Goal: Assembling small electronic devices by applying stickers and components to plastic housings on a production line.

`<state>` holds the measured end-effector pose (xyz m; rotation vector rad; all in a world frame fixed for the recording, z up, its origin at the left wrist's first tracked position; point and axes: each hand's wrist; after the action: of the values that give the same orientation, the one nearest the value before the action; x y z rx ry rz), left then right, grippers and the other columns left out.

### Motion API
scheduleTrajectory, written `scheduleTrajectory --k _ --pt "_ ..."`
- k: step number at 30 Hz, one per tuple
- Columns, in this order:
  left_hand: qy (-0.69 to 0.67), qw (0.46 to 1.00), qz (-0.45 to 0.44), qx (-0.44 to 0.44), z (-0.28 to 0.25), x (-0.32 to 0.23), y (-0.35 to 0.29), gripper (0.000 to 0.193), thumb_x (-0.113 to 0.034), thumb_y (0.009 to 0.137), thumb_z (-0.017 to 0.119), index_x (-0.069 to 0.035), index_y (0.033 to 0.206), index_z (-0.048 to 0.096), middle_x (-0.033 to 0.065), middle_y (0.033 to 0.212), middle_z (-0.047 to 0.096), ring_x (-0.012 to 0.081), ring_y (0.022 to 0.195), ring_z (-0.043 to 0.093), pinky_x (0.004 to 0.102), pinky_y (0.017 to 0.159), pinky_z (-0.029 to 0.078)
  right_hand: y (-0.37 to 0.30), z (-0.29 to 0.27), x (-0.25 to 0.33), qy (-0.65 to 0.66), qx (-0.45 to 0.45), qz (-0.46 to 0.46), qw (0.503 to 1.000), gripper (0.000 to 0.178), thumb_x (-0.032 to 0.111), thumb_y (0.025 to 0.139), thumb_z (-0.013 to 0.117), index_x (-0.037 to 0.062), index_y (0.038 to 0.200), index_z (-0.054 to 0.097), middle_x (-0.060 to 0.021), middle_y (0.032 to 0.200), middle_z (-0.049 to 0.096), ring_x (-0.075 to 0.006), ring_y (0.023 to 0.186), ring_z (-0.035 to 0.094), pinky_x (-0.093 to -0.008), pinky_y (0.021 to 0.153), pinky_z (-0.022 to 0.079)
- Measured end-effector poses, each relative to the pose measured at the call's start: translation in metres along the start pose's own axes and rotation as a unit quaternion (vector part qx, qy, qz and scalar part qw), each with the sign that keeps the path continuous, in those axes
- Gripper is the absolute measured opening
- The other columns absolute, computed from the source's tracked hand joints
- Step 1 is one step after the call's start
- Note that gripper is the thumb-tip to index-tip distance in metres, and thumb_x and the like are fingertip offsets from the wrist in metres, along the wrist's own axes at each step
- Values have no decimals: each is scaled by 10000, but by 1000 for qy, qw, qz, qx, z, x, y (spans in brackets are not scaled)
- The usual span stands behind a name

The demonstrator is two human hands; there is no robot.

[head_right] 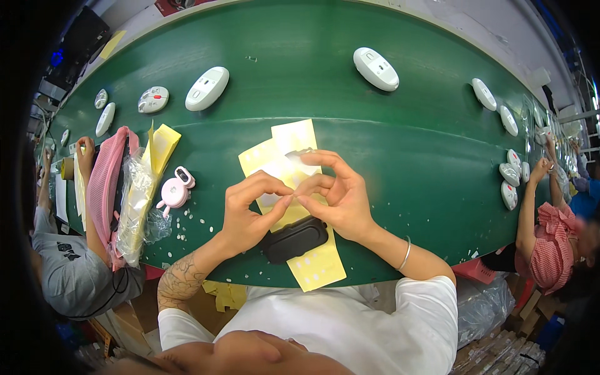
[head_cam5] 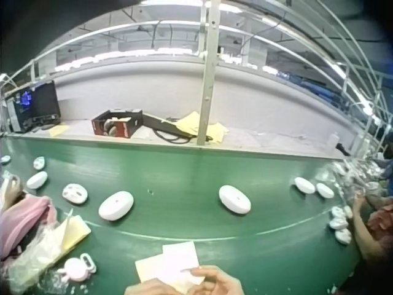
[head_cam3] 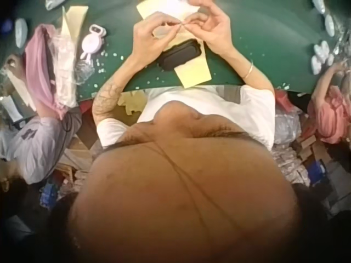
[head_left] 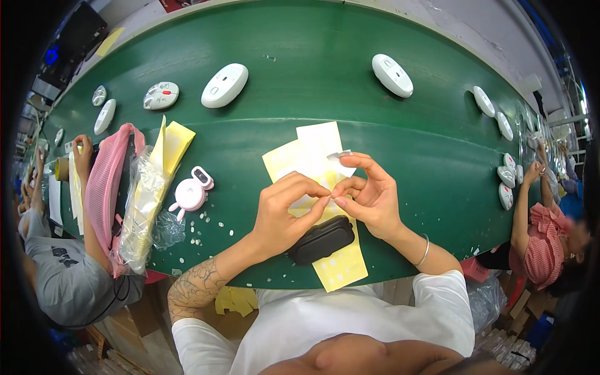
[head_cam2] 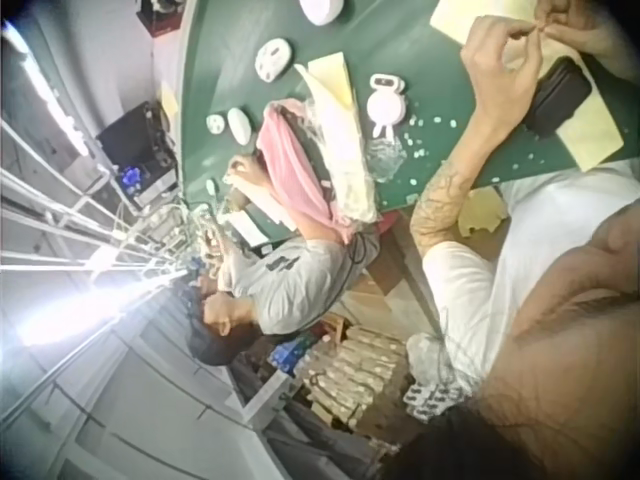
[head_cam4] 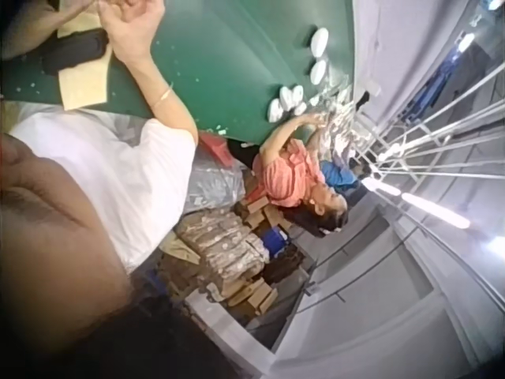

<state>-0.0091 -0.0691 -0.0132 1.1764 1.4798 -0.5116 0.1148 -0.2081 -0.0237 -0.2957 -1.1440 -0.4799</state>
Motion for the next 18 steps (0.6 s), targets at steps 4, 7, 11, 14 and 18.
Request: scheduleTrajectory --k 4,7,11,14,18 --pt "43 998 51 -17 1 2 0 100 15 717 696 9 808 656 85 767 640 201 685 607 281 612 469 -1 -1 -4 -12 -7 1 1000 552 -158 746 649 -66 1251 446 -118 1319 385 -189 931 633 -278 818 523" --pt "107 989 97 -32 2 4 0 136 25 680 712 -1 804 660 86 749 630 217 662 601 290 590 471 -2 -1 -8 -36 -18 -18 999 552 -152 741 662 -61 1243 452 -120 1296 402 -195 926 645 -279 823 525" --pt "141 981 126 -44 2 5 -2 150 25 662 719 -11 797 664 78 737 622 219 646 595 298 571 470 -3 1 -9 -68 -23 -34 997 543 -154 738 663 -58 1232 460 -123 1280 408 -198 923 650 -279 817 528" --pt "161 975 141 -53 3 7 -3 156 20 653 726 -18 790 661 69 728 617 214 643 592 300 563 461 -3 1 -9 -79 -24 -37 996 534 -155 738 661 -57 1225 464 -124 1278 404 -201 920 653 -279 812 531" --pt "192 965 165 -65 4 7 -2 166 13 639 732 -29 780 656 58 719 611 209 637 587 298 546 443 -5 2 -9 -96 -28 -43 994 524 -156 739 657 -57 1217 468 -125 1277 399 -208 917 656 -279 804 534"
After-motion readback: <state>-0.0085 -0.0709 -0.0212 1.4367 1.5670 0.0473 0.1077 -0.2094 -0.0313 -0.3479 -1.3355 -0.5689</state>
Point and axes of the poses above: each hand's wrist, its own y-axis towards the middle knuckle, its own z-axis out of the palm, x = y × z
